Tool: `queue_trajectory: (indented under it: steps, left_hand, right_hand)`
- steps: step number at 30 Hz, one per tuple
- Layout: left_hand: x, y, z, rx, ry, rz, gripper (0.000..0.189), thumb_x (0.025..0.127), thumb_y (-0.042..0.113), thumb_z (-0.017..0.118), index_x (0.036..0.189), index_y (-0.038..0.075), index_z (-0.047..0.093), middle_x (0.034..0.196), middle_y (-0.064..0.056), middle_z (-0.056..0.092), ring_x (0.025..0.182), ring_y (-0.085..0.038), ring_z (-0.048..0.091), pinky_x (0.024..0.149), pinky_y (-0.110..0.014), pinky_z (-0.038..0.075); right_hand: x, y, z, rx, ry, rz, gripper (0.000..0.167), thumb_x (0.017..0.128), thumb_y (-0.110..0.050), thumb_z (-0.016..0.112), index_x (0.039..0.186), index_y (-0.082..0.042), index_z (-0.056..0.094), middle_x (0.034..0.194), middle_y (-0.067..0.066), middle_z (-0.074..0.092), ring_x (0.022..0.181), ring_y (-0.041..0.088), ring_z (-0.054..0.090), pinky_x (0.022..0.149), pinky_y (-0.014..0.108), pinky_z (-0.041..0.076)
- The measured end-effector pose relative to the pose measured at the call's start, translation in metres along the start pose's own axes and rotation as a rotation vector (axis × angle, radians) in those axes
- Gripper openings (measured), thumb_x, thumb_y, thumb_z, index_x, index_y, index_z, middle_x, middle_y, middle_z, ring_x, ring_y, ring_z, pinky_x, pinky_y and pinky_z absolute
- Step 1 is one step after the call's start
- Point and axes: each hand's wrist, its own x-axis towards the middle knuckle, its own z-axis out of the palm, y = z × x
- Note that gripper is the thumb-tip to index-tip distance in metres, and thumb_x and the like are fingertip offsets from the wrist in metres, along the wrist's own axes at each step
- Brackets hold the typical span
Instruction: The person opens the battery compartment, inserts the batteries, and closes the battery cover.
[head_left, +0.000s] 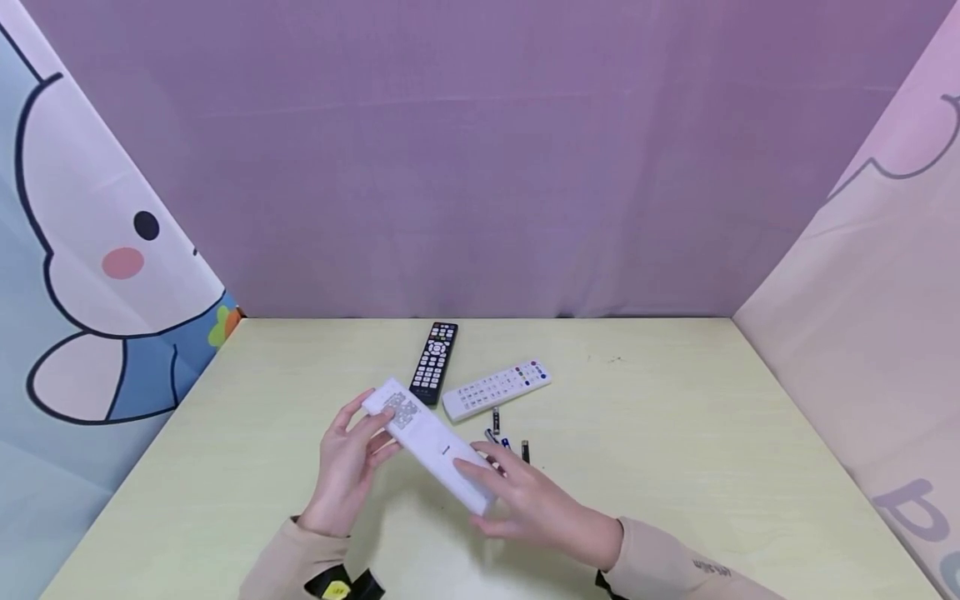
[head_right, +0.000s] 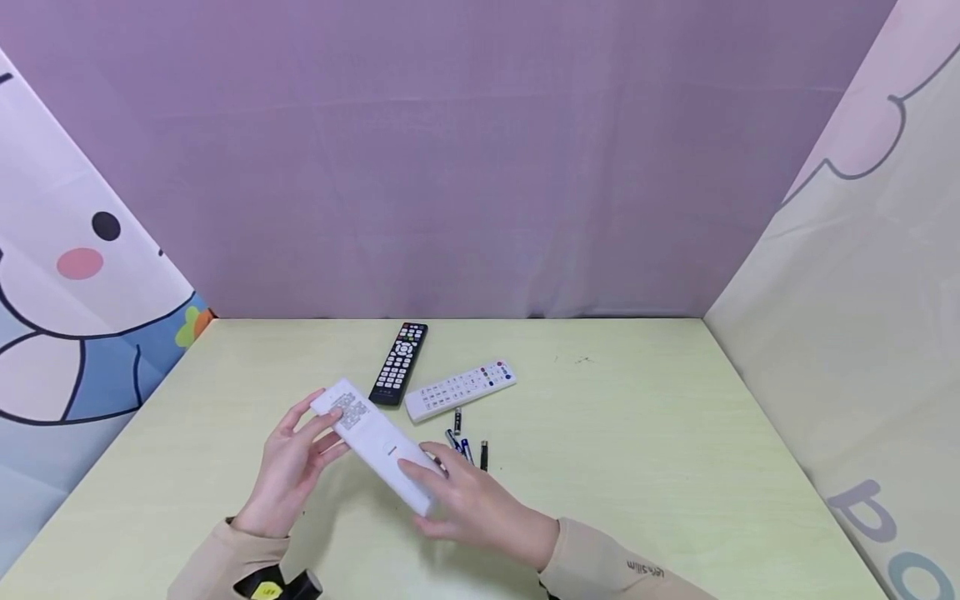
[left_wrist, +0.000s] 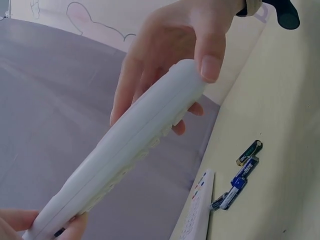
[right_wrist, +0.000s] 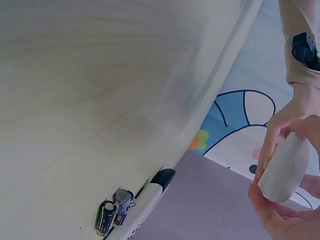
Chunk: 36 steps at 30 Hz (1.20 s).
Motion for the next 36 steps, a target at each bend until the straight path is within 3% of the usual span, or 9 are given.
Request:
queue_trajectory:
  steps: [8,16,23,28,36]
  left_hand:
    - [0.0,0.0,-0.001,0.012,-0.038,0.018,0.043,0.086,0.003,0.052,0.125,0.011,0.036,0.106,-0.006,0.053,0.078,-0.014,0.062,0.075,-0.028,0.054]
    - [0.0,0.002,-0.003,0.041,-0.118,0.029,0.046,0.088,0.007,0.05,0.13,0.013,0.033,0.124,-0.013,0.037,0.079,-0.013,0.06,0.08,-0.031,0.052]
    - [0.001,0.002,-0.004,0.088,-0.145,0.04,0.046,0.089,0.013,0.052,0.131,0.015,0.034,0.117,-0.009,0.042,0.079,-0.014,0.06,0.083,-0.035,0.051]
    - [0.001,0.002,-0.004,0.113,-0.135,0.038,0.044,0.088,0.016,0.054,0.129,0.017,0.037,0.107,-0.002,0.052,0.083,-0.016,0.06,0.086,-0.037,0.049]
    - [-0.001,0.001,-0.003,0.055,-0.125,0.044,0.046,0.088,0.016,0.054,0.13,0.015,0.037,0.09,0.005,0.059,0.083,-0.014,0.061,0.088,-0.034,0.048]
  right_hand:
    - [0.001,-0.003,-0.005,0.167,0.019,0.106,0.063,0.061,-0.018,0.077,0.117,-0.003,0.055,0.114,0.019,0.051,0.092,0.024,0.057,0.076,0.015,0.05]
    - [0.002,-0.007,-0.012,0.492,-0.023,0.358,0.058,0.064,-0.007,0.073,0.119,-0.003,0.055,0.112,0.014,0.055,0.094,0.02,0.055,0.078,0.024,0.052]
    - [0.001,-0.008,-0.016,0.79,-0.044,0.503,0.055,0.07,-0.001,0.067,0.122,0.0,0.051,0.113,0.017,0.053,0.094,0.015,0.052,0.08,0.026,0.052]
    - [0.0,-0.008,-0.018,0.922,-0.075,0.582,0.053,0.073,-0.002,0.065,0.124,0.002,0.048,0.116,0.02,0.049,0.092,0.015,0.053,0.084,0.024,0.05]
    - [0.0,-0.009,-0.017,1.138,-0.065,0.622,0.053,0.077,-0.001,0.062,0.125,0.009,0.042,0.118,0.028,0.046,0.087,0.013,0.054,0.076,0.019,0.05]
